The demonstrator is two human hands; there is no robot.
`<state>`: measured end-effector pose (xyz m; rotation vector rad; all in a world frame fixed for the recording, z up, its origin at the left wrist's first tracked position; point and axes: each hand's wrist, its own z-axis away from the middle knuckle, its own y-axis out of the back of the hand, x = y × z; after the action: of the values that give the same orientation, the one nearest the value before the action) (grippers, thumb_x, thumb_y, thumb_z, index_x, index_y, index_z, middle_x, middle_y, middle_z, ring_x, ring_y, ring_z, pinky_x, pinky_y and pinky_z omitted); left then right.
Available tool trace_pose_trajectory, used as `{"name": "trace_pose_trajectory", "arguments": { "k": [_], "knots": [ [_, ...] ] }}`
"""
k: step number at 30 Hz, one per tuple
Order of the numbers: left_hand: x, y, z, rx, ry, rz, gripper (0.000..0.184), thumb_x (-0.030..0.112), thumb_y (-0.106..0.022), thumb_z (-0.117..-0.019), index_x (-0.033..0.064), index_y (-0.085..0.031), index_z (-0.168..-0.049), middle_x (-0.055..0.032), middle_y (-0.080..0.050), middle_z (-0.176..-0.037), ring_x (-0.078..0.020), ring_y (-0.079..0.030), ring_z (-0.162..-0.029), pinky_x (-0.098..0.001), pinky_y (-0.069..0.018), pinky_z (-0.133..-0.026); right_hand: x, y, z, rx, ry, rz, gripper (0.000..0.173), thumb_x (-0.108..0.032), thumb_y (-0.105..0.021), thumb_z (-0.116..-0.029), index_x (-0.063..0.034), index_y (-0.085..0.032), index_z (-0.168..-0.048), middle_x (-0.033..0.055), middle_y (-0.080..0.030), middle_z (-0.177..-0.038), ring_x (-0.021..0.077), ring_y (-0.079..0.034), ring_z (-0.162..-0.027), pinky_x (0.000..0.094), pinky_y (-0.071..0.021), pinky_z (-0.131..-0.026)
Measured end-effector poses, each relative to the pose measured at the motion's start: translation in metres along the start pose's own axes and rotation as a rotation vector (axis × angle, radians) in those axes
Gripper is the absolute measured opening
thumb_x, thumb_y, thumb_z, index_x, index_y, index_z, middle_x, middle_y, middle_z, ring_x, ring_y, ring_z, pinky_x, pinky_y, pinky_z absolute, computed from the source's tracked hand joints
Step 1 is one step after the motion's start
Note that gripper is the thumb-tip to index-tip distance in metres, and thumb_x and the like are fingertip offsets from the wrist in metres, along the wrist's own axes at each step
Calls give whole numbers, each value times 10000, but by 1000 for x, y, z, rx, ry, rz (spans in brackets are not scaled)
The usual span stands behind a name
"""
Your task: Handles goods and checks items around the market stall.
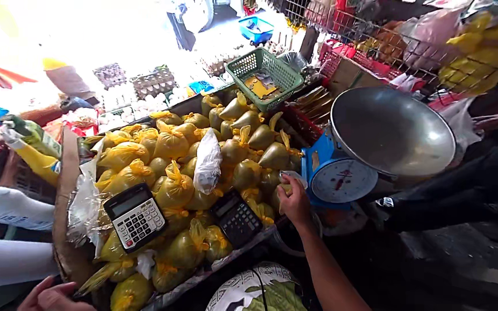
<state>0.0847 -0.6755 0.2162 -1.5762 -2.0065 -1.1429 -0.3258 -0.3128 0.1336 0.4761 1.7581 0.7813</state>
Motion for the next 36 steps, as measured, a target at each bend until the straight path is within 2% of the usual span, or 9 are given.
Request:
{"name": "trace_pose_trajectory", "arguments": {
  "k": [5, 9, 14, 17, 19, 21, 23, 25, 36],
  "knots": [
    [57, -89, 31, -208, 20, 22, 284, 106, -466, -1049, -77, -632, -1190, -94, -665, -904, -59, -595, -662, -243, -547, -611, 8, -18, 14, -248, 85, -112, 259, -319, -583, -1013, -150, -767, -1084, 6, -767, -935, 123, -734, -850, 405, -621, -804],
    [94, -161, 39, -436, -29, 8, 274, 341, -661, -997, 105, -755, -1102, -10, -747, -1018, -133, -702, -939, -384, -593, -890, 16, -50, 39, -441, 177, -288, 217, -281, -619, -997, -148, -774, -1070, -16, -761, -918, 89, -721, -804, 364, -630, -771],
    [120, -261, 13, -657, -240, -439, 793, 533, -712, -893, 186, -436, -1550, -103, -518, -1516, -318, -463, -1415, -604, -328, -1185, 41, -68, 54, -423, 286, -431, 200, -251, -612, -1005, -156, -776, -1071, -54, -759, -908, 33, -704, -783, 295, -624, -733],
    [117, -307, -2, -845, -229, -615, 995, 449, -784, -795, 234, -283, -1628, -213, -276, -1657, -431, -194, -1549, -737, -83, -1200, 55, -67, 52, -306, 304, -505, 191, -185, -618, -991, -106, -770, -1076, -26, -764, -964, 33, -715, -853, 260, -626, -792],
    [104, -328, -8, -942, -242, -671, 911, 450, -727, -833, 311, -292, -1622, -197, -277, -1663, -424, -171, -1557, -754, -22, -1189, 62, -70, 54, -241, 316, -481, 187, -186, -620, -985, -102, -767, -1063, -25, -756, -963, 31, -710, -860, 247, -621, -790],
    [90, -339, -16, -962, -287, -622, 619, 385, -596, -968, 336, -424, -1560, -92, -446, -1597, -352, -319, -1522, -717, -70, -1212, 60, -73, 57, -204, 325, -406, 197, -204, -611, -983, -111, -770, -1050, -26, -743, -943, 36, -702, -860, 249, -615, -787],
    [86, -344, -28, -918, -279, -541, 402, 248, -468, -1054, 312, -594, -1430, 7, -622, -1439, -245, -541, -1376, -587, -315, -1196, 56, -78, 56, -155, 339, -281, 227, -253, -591, -982, -142, -781, -1039, -31, -740, -918, 54, -707, -843, 284, -616, -748],
    [91, -345, -45, -866, -228, -484, 363, 189, -438, -1059, 268, -684, -1315, -26, -728, -1242, -262, -695, -1136, -547, -546, -964, 52, -84, 59, -106, 354, -174, 247, -287, -576, -977, -156, -784, -1012, -29, -734, -887, 80, -707, -803, 317, -609, -690],
    [237, -418, -50, -510, -417, -49, 343, 78, -586, -966, 184, -682, -1278, -58, -706, -1216, -250, -700, -1059, -484, -604, -852, 49, -89, 66, 15, 437, 98, 299, -299, -508, -956, -154, -770, -967, 6, -684, -803, 156, -677, -695, 349, -570, -585]
  ]
}}
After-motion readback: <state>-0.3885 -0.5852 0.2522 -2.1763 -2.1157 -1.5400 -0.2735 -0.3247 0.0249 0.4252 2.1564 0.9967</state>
